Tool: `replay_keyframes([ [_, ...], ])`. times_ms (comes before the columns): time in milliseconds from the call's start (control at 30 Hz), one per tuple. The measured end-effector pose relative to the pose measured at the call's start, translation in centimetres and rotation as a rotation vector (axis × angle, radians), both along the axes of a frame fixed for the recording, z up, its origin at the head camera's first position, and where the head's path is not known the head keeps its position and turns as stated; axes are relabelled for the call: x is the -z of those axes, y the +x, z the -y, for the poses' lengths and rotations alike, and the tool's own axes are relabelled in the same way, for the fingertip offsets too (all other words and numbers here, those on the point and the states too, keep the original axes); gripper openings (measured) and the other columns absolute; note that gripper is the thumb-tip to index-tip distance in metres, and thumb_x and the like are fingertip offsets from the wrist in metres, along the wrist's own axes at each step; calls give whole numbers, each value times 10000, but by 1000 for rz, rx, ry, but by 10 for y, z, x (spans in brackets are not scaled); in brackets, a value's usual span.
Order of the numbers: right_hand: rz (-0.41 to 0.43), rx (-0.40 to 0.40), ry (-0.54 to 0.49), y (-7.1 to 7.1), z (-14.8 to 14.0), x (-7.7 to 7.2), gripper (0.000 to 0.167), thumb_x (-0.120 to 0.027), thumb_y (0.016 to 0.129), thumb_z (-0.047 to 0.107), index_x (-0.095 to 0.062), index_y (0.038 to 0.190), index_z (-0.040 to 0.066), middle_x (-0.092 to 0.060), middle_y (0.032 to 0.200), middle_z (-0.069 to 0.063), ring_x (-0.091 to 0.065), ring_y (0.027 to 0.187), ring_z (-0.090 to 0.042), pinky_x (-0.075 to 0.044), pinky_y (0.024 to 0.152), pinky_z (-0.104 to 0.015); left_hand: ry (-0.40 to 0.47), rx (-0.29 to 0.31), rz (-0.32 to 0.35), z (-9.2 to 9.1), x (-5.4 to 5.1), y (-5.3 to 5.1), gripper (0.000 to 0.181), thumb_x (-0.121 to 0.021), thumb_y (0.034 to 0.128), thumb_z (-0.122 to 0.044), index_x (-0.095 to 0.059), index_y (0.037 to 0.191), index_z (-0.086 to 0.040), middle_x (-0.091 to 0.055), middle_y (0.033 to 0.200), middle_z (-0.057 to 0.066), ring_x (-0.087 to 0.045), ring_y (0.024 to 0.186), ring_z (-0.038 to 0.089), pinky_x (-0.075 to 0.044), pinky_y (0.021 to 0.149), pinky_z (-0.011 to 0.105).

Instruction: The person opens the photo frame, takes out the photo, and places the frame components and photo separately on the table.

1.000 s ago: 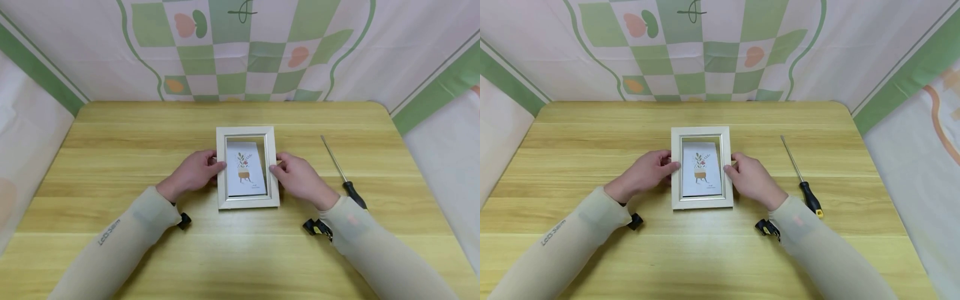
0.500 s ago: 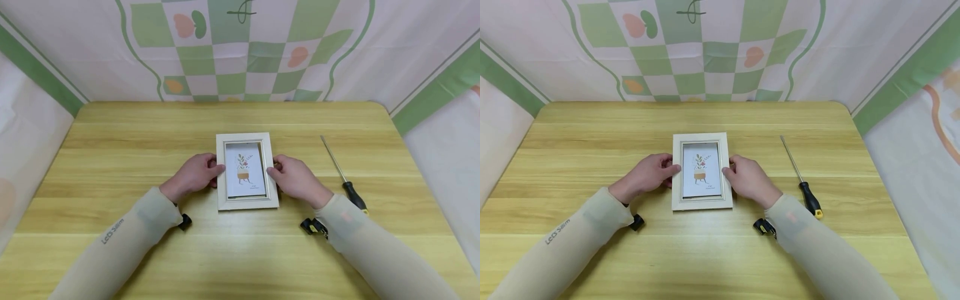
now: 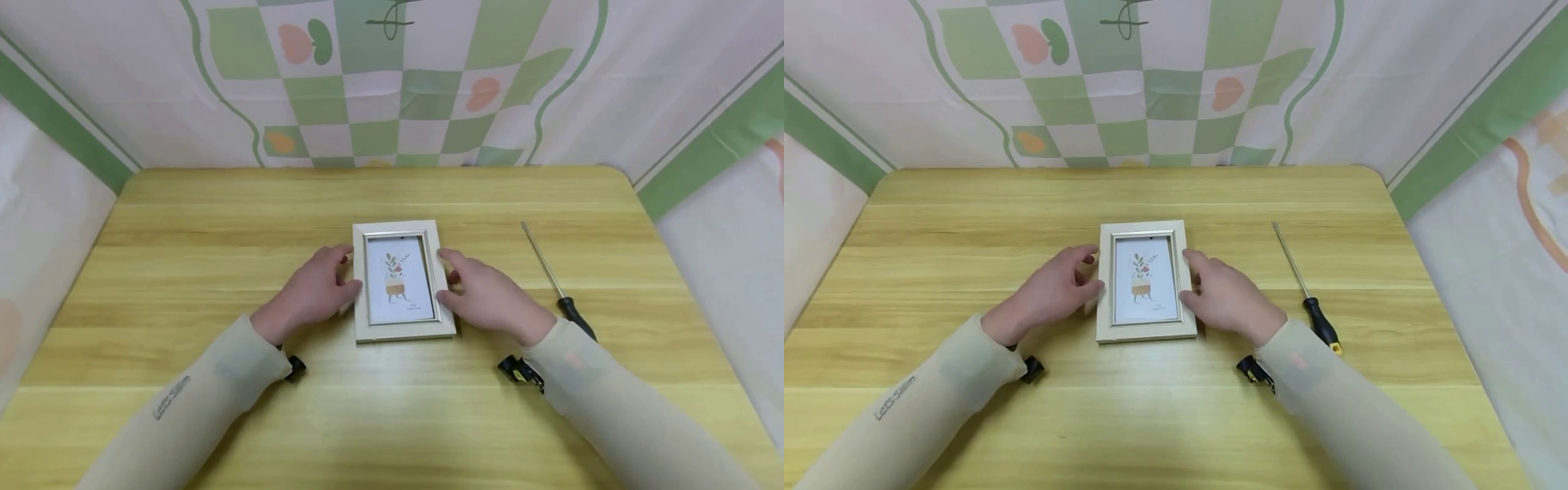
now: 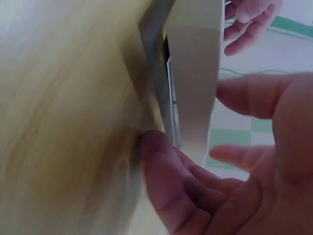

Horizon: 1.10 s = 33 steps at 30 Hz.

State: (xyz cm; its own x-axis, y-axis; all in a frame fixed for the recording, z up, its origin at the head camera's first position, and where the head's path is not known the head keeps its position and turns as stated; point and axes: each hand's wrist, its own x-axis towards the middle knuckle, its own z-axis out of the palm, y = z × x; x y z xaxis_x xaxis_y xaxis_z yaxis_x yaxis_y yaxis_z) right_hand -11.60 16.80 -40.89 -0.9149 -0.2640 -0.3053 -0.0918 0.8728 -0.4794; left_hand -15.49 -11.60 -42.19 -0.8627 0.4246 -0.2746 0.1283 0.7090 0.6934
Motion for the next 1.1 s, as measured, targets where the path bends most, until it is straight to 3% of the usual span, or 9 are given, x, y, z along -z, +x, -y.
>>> replay_keyframes([
  [100, -20, -59, 37, 4, 3, -1, 757, -636, 969, 302, -255, 1566, 34, -557, 1284, -226, -602, 1033, -289, -476, 901, -510, -40, 63, -34, 2, -2, 7, 736, -652, 953, -289, -297, 1556, -60, -481, 1303, 145, -555, 933, 244, -500, 797, 394],
  [200, -18, -74, 61, 5, 4, -2, 784, -634, 970, 334, -236, 1570, 24, -529, 1309, -226, -592, 1001, -261, -482, 878, -486, -76, 121, -54, 2, -2, 11, 780, -662, 942, -316, -276, 1562, -43, -426, 1436, 176, -555, 1086, 269, -462, 949, 436],
  [300, 6, -59, 30, 4, 2, -4, 821, -614, 980, 368, -175, 1582, 25, -546, 1328, -214, -592, 1085, -289, -461, 928, -506, -93, 153, -62, 2, -2, 13, 798, -658, 941, -332, -260, 1567, -38, -363, 1517, 185, -502, 1248, 300, -397, 1044, 454],
  [433, 42, -11, 40, 4, -7, -8, 782, -524, 1020, 407, -140, 1589, 34, -522, 1390, -244, -516, 1248, -396, -379, 1026, -573, -103, 168, -56, 5, -2, 15, 837, -671, 940, -369, -225, 1585, -76, -332, 1551, 153, -399, 1362, 291, -331, 1098, 448],
  [533, 10, -35, 164, 5, -14, -9, 631, -469, 1047, 365, -322, 1531, -12, -506, 1400, -262, -458, 1288, -438, -349, 1045, -591, -118, 181, -37, 9, -4, 18, 925, -716, 908, -423, -186, 1598, -110, -293, 1576, 144, -329, 1408, 296, -296, 1117, 454],
  [667, -62, -106, 291, 7, -19, -8, 471, -511, 1033, 295, -561, 1353, -48, -554, 1336, -248, -454, 1275, -417, -383, 1026, -562, -151, 210, -20, 13, -6, 20, 1041, -771, 845, -480, -154, 1605, -127, -270, 1591, 154, -277, 1436, 319, -267, 1131, 461],
  [867, -61, -94, 295, 3, -16, -7, 476, -525, 1021, 336, -600, 1313, -33, -610, 1263, -214, -523, 1199, -375, -433, 968, -553, -168, 221, -9, 13, -7, 18, 1006, -785, 847, -431, -202, 1592, -90, -327, 1569, 146, -301, 1430, 310, -255, 1139, 447],
  [1100, 18, 13, 236, -1, -13, -12, 557, -500, 1024, 376, -519, 1395, -39, -567, 1345, -240, -487, 1256, -457, -376, 1012, -598, -176, 192, 4, 9, -8, 14, 912, -756, 879, -389, -256, 1579, -87, -340, 1569, 100, -314, 1429, 271, -268, 1135, 430],
])
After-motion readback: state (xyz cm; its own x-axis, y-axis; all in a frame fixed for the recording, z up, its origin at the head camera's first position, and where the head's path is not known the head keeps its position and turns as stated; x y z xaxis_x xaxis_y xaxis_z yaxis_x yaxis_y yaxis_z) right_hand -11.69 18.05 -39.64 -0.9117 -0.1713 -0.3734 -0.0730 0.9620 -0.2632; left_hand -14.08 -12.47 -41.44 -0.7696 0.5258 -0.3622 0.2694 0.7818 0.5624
